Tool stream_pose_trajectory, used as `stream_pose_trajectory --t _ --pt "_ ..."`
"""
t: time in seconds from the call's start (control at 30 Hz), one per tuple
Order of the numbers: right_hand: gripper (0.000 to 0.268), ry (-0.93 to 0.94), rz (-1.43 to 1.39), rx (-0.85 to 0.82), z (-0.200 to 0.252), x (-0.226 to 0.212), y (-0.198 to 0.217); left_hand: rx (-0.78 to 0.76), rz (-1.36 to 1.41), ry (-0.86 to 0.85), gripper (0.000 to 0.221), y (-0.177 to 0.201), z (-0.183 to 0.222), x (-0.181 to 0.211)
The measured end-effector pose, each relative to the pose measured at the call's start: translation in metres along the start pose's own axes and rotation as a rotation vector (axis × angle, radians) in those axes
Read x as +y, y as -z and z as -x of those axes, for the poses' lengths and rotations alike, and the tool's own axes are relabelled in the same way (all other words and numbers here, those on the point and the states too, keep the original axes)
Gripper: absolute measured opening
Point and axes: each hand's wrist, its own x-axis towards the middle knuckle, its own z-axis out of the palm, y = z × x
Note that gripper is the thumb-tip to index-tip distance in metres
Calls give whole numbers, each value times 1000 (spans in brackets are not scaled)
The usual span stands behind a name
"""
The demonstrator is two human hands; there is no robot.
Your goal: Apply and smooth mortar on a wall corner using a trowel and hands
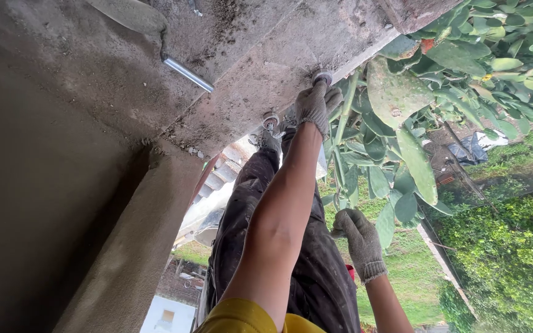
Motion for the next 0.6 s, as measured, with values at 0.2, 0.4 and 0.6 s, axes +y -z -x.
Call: stream_pose_trajectory --t 0.2,0.4,0.6 --pt "26 -63 -8 19 2 -7 4 262 -866 -391 21 -9 20 5" --pt "26 -15 -72 45 14 -20 22 166 -1026 -484 50 -23 54 32" --pt "28 -48 -93 119 21 -8 46 -203 -2225 -955 28 -12 6 41"
